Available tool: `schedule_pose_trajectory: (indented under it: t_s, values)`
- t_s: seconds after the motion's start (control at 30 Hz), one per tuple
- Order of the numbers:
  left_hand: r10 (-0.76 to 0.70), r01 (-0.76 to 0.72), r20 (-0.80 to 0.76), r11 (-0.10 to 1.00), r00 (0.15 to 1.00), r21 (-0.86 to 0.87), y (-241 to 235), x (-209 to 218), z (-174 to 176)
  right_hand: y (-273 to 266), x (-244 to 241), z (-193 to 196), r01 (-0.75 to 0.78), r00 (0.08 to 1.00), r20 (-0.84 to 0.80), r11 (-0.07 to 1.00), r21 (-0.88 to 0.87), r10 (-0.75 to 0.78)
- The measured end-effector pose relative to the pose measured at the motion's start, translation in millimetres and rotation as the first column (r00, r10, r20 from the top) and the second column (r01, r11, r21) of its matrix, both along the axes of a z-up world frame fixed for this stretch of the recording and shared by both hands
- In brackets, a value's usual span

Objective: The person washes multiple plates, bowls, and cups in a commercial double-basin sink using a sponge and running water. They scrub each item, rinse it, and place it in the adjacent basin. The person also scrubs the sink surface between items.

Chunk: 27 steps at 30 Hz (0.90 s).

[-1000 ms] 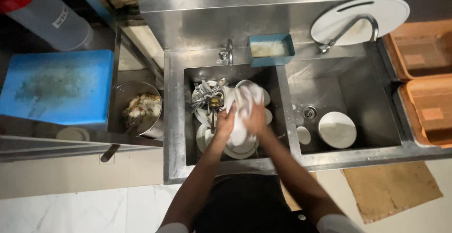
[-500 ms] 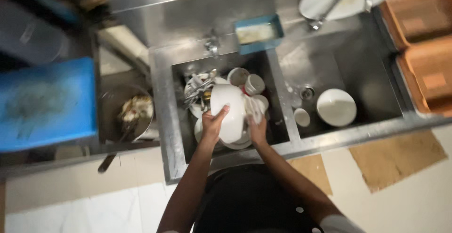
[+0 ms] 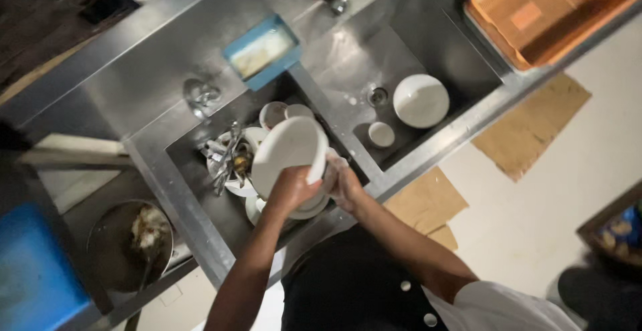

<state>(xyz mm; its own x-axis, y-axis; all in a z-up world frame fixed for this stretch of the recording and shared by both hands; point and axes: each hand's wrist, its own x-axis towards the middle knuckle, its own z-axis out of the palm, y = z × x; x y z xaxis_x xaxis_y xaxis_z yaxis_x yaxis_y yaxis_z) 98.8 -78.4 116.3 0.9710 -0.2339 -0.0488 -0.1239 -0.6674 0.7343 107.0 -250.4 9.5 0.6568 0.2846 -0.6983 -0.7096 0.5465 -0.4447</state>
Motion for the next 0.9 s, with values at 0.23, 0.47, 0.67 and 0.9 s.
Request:
schedule_pose_trajectory:
  t_s: [0.23,0.47,0.67,0.9]
  values:
    - [-0.608,0.560,-0.091,0.650,0.789,0.513,-87.2,74.4,-57.9,-96.7,46.7,-65.7,0.026,0.972,-0.220,0.973,-0.231,-0.078]
    - [-0.257,0.254,0.352,0.966,0.900,0.054,-160.0,109.8,-78.7,-193.9,124.3,-167.8,0.303,0.945,-0.048,0.920,-0.247,-0.324]
    - [0.404,-0.395,0.030,0.905,0.914,-0.158,-70.0,61.9,-142.7,-218.9,188.3,-204.1,0.368,0.879,-0.097,0.795,-0.482,-0.466]
    - [0.723,-0.708,-0.312,0.683,0.617,0.183,37.3,24.6,-259.8,-222.5,213.6,-232.9,0.346,0.833,-0.157,0.721,-0.600,-0.530]
